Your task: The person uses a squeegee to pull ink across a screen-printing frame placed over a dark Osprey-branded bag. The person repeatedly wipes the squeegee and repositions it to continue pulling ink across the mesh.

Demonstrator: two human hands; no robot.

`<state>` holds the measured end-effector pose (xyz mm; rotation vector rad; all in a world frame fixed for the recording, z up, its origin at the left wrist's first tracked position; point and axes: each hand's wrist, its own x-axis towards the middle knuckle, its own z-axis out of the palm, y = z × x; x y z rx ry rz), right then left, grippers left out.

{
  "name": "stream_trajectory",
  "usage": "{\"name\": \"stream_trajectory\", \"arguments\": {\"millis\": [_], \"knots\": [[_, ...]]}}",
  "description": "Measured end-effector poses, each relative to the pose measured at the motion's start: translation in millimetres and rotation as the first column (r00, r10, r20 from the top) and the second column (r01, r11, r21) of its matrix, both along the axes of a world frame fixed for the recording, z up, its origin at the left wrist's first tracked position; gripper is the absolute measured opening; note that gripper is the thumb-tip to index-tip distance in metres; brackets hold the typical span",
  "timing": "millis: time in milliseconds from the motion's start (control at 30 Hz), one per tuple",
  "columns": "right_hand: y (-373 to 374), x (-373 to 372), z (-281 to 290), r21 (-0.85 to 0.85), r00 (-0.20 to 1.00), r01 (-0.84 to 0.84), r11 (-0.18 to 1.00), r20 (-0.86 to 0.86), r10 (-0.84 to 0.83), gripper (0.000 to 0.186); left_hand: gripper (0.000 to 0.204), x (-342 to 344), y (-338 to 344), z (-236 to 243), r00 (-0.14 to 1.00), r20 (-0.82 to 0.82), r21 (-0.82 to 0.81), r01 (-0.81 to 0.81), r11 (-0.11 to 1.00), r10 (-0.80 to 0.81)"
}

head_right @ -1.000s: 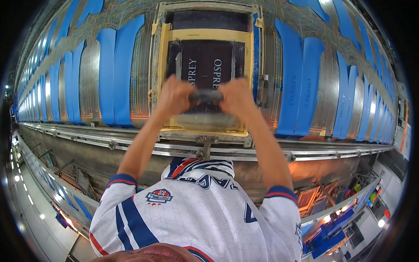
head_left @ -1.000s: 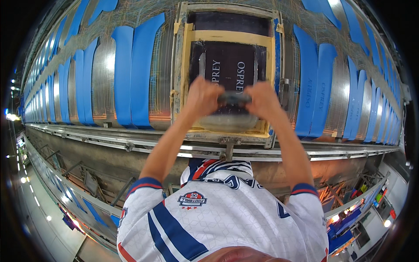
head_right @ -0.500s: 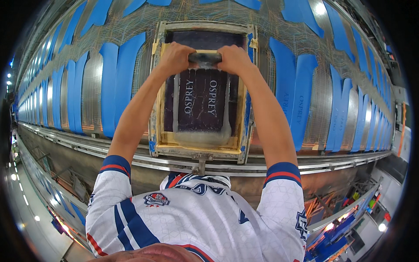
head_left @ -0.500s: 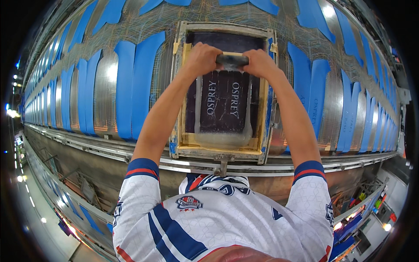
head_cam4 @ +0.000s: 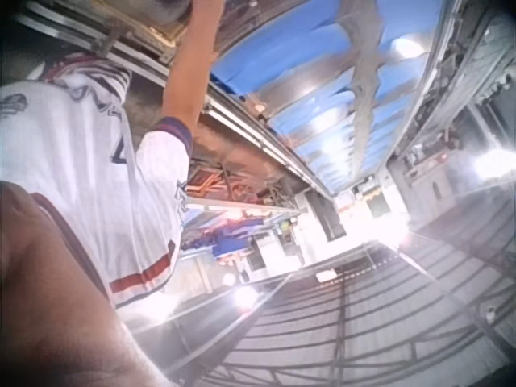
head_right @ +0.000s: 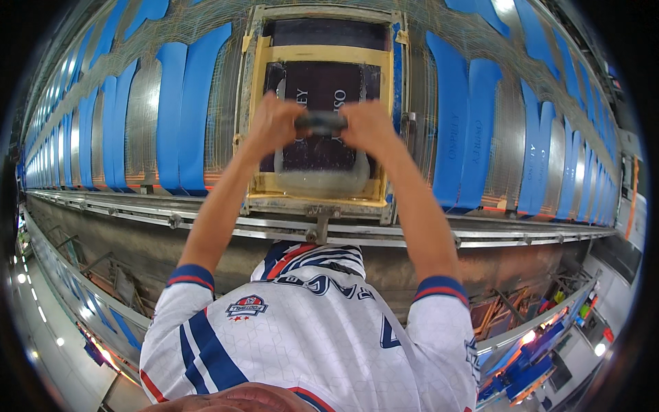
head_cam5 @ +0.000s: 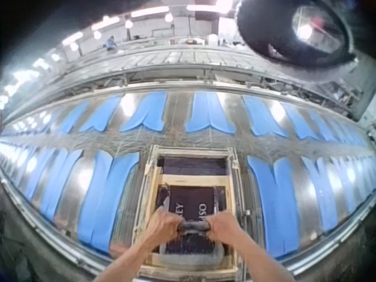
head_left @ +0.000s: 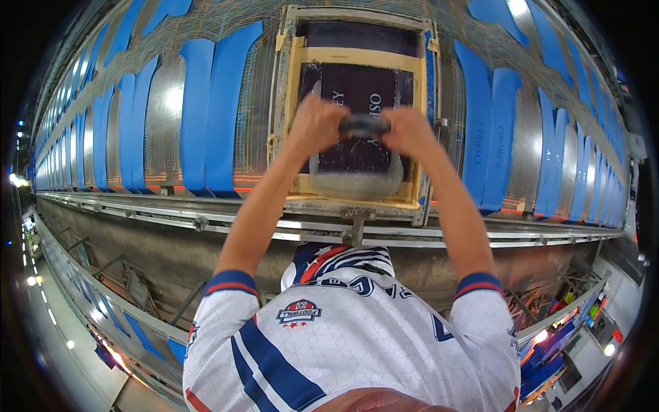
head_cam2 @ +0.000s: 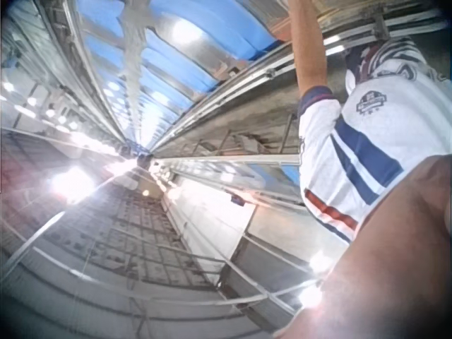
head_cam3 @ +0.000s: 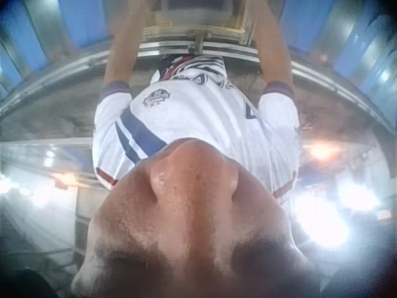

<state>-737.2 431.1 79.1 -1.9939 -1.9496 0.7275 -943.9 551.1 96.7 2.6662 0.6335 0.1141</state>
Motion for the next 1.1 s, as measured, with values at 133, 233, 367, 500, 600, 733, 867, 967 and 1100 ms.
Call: {"name": "stream_trajectory", "arguments": {"millis": [133, 233, 367, 500, 600, 733, 867, 967, 1100], "knots": [[-63, -41, 26, 0.035, 0.993, -0.021, 0.999, -0.117, 0.025, 0.032, 0.026, -46, -73, 20, 0.999, 0.030, 0.050, -0.019, 0.999, 0.018], [-64, -25, 28, 0.046, 0.915, 0.276, 0.960, -0.319, -0.248, 0.039, 0.027, -59, -94, 27, 0.995, 0.091, 0.136, -0.040, 0.990, 0.028], [-52, 43, -56, 0.444, 0.613, 0.722, 0.531, -0.053, -0.789, 0.034, 0.029, -67, -107, 31, 0.995, 0.096, 0.084, -0.012, 0.996, 0.004], [-54, 66, -86, 0.117, 0.512, 0.859, 0.499, -0.225, -0.829, 0.030, 0.027, -70, -116, 32, 0.997, 0.059, 0.055, 0.045, 0.997, -0.049], [-56, 53, -73, 0.024, 0.480, 0.862, 0.507, -0.364, -0.798, 0.027, 0.028, -75, -111, 25, 0.999, -0.049, -0.012, 0.021, 1.000, -0.022], [-62, 55, -67, 0.130, 0.478, 0.876, 0.465, -0.374, -0.795, 0.025, 0.030, -45, -61, 23, 1.000, -0.027, 0.097, 0.015, 0.995, -0.012], [-66, 53, -42, 0.099, 0.461, 0.880, 0.464, -0.409, -0.787, 0.024, 0.029, 13, 29, 32, 1.000, 0.023, 0.202, 0.011, 0.979, -0.016], [-65, 54, -42, 0.099, 0.446, 0.888, 0.450, -0.428, -0.786, 0.024, 0.026, 43, 73, 43, 0.997, 0.074, 0.254, -0.001, 0.967, -0.019], [-64, 57, -36, 0.046, 0.426, 0.890, 0.453, -0.433, -0.794, 0.024, 0.027, 31, 56, 26, 0.975, 0.224, 0.212, -0.039, 0.976, -0.010]]}}
